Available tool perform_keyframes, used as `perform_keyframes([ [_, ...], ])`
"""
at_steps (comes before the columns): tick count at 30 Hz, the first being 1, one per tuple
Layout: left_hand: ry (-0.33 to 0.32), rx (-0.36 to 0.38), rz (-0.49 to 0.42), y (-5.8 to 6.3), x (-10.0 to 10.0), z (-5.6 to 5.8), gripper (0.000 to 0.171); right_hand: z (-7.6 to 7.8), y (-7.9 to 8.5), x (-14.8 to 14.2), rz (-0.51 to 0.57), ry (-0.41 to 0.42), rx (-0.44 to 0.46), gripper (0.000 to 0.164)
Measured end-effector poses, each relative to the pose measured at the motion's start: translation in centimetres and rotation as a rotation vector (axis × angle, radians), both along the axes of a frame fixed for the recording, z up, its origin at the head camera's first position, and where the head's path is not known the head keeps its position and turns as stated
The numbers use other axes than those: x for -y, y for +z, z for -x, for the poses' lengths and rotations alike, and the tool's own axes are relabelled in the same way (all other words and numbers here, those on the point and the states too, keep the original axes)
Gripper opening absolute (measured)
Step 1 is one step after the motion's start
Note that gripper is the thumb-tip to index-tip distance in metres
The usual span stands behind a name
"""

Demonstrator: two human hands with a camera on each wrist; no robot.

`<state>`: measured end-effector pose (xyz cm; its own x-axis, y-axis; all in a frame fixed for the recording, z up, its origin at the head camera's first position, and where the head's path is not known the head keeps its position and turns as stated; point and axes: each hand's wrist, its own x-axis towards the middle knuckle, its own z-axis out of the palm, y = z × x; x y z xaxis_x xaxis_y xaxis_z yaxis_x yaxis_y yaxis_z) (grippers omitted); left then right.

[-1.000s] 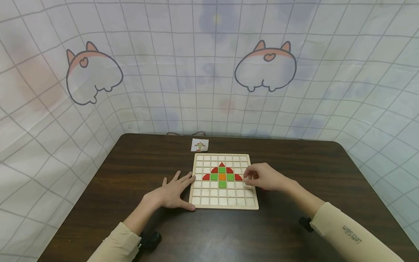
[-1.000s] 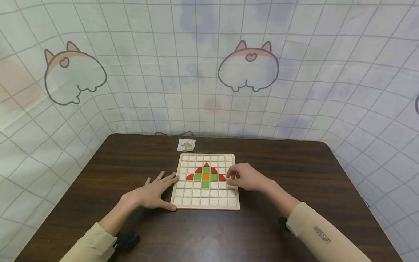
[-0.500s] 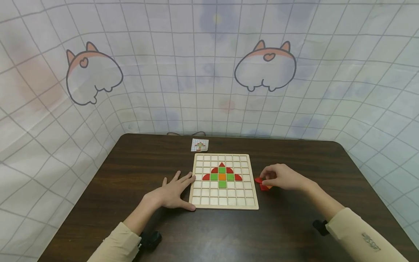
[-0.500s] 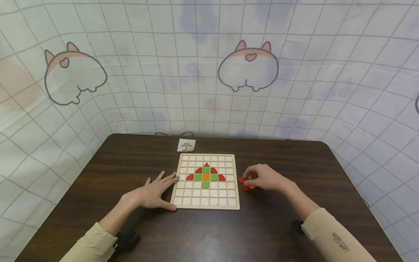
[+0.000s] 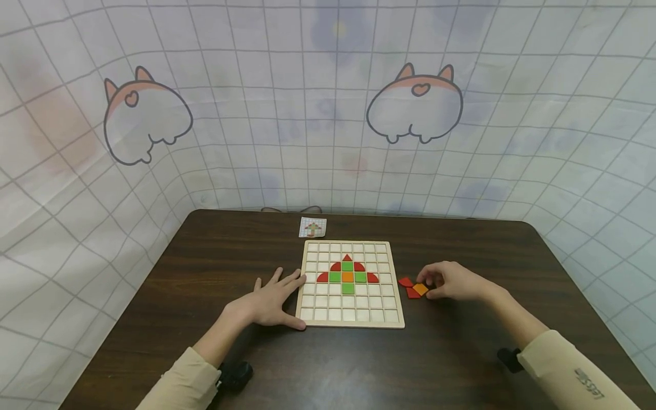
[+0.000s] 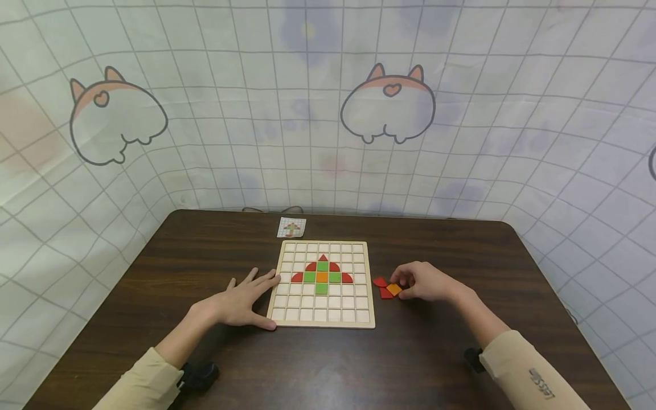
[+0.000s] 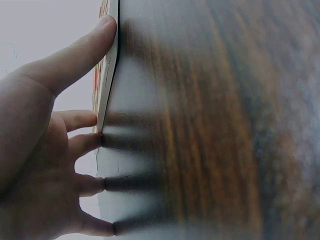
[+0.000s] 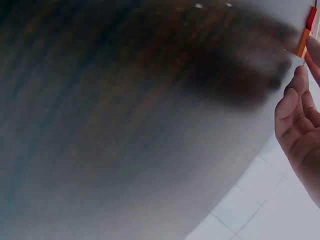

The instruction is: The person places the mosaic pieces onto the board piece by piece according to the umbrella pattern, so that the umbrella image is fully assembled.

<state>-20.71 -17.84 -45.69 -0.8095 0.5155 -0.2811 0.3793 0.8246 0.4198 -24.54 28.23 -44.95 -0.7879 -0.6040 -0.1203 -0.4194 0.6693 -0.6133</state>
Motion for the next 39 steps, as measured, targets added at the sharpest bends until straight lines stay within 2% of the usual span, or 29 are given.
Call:
perform_keyframes([
  [7,0.001,0.001,-0.001,-0.1,0.0,0.1,0.109,0.1,-0.4,0.0,0.018,-0.017,0.015,0.025],
  [16,0.003,0.002,-0.001,-0.1,0.1,0.1,0.109,0.2,-0.7,0.2,-0.012,-0.037,-0.050,0.027],
  [20,-0.002,0.004,-0.008,-0.1,0.1,0.1,0.108,0.2,-0.8,0.3,-0.019,-0.047,-0.057,0.022],
  [34,-0.006,0.003,-0.007,0.0,0.1,0.0,0.108,0.0,-1.3,-0.1,-0.016,-0.030,-0.121,0.018],
  [39,-0.005,0.001,-0.005,0.0,0.1,-0.1,0.109,0.0,-1.1,-0.2,-0.019,-0.067,-0.137,0.019],
])
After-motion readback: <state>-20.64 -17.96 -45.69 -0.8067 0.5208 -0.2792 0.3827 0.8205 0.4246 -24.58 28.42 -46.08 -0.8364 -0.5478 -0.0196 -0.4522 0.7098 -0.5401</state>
